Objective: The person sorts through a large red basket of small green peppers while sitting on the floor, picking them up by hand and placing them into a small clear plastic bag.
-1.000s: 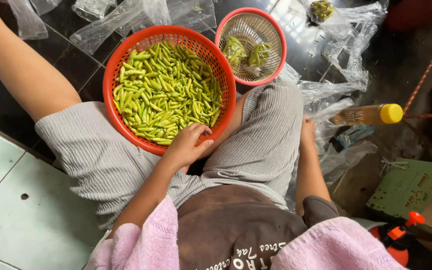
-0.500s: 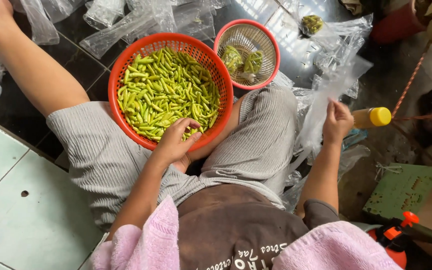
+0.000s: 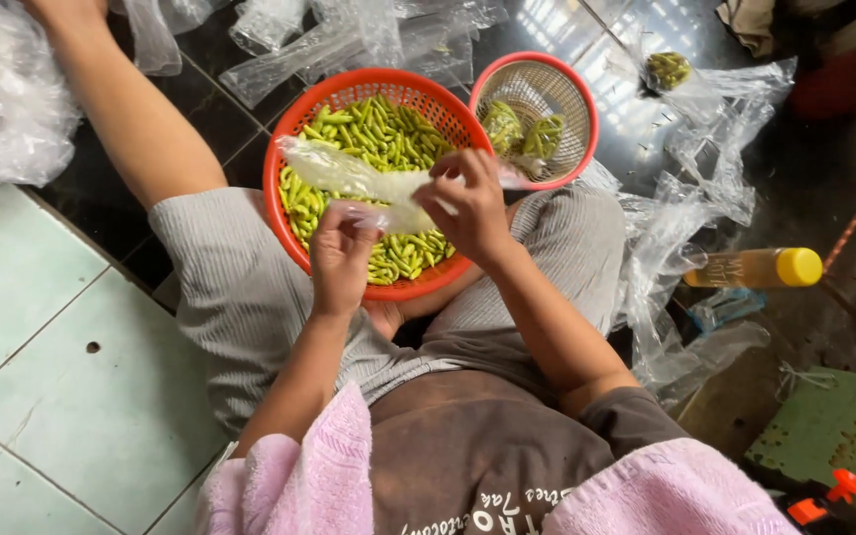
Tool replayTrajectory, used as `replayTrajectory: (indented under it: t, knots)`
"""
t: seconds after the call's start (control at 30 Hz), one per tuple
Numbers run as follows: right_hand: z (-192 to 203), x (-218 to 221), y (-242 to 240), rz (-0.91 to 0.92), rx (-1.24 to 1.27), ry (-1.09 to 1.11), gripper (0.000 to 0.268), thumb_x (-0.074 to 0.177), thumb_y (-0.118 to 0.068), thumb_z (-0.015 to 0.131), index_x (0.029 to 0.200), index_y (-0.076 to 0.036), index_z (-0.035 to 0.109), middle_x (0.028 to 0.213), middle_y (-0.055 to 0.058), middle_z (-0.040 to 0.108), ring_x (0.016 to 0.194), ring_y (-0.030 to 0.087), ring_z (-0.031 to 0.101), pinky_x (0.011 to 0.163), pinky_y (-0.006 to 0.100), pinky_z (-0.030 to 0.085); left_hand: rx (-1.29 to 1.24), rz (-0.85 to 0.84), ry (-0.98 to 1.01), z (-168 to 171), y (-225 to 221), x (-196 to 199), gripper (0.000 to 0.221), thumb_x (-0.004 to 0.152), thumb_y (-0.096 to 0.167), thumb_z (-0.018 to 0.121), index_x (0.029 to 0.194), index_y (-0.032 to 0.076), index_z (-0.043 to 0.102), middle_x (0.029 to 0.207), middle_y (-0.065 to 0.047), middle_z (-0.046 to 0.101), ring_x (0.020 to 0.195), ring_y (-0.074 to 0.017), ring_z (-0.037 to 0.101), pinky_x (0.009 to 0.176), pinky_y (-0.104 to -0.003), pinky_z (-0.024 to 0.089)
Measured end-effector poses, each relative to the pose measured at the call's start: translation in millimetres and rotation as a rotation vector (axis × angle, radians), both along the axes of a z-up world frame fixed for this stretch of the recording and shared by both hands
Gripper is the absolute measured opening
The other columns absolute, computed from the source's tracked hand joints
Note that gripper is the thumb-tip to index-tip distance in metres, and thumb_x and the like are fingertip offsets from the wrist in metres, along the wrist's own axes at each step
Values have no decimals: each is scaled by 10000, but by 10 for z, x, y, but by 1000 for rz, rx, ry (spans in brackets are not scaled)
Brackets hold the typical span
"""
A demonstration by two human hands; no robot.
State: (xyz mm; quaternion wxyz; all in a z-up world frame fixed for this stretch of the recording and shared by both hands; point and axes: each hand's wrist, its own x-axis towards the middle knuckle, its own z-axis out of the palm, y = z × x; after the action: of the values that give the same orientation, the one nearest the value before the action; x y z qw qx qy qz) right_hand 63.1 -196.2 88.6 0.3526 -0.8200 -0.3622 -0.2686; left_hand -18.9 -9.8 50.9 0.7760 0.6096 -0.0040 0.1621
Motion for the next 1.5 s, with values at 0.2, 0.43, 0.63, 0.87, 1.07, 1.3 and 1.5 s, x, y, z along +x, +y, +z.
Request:
replayTrajectory:
  t: [0.2,0.43,0.63,0.87,1.07,1.3,1.5]
  knots:
    - [-925,193,48,-160,11,67,227,836,-50,715,968,-223,781,832,42,572,719,283,560,701,401,486,37,415,-49,-283,191,89,171,934,-29,709,986,71,580,997,-56,616,880,-106,572,856,-310,523]
    - [-936,6,-27,-156,-14,482,536,809,-95,765,1319,-177,622,1073,128,551,951,383,608,804,524,510,349,500,-408,189,97,-142,281,1021,130,476,746,78,496,1030,-179,651,926,-264,565,923,-384,465]
    - [-741,-40,57,594,744,1599,1343,630,-1027,419,1553,-52,381,1222,233,693,1100,252,716,907,347,612,320,-262,-559,-287,-260,-159,114,818,57,574,857,90,677,1127,-101,695,1059,-318,686,1030,-435,515]
    - [-531,66,-346,-26,916,743,259,1056,-198,625,1109,37,721,560,10,460,492,70,466,494,211,402,1049,-16,-260,-279,-86,40,239,844,-17,533,1000,106,665,1100,-145,605,1159,-392,554,1075,-558,369]
    - [-618,-262,74,23,506,155,358,791,-228,881,1083,-44,784,1054,174,701,927,277,669,810,357,563,347,17,-302,-88,-295,-26,530,952,420,710,1239,6,545,1165,-162,568,1096,-324,567,1008,-464,430]
    - [-570,-462,234,291,432,581,455,874,-260,834,1213,-29,638,1150,166,691,1036,342,704,908,462,554,296,272,-24,-379,-152,-19,150,932,116,804,930,87,657,771,-67,657,732,-166,653,739,-323,528]
    - [-1142,-226,84,139,527,736,169,892,-141,826,868,-67,675,866,58,679,755,147,606,713,299,525,647,67,-68,-591,-26,145,140,837,84,848,902,117,728,754,-42,696,703,-252,688,704,-368,559]
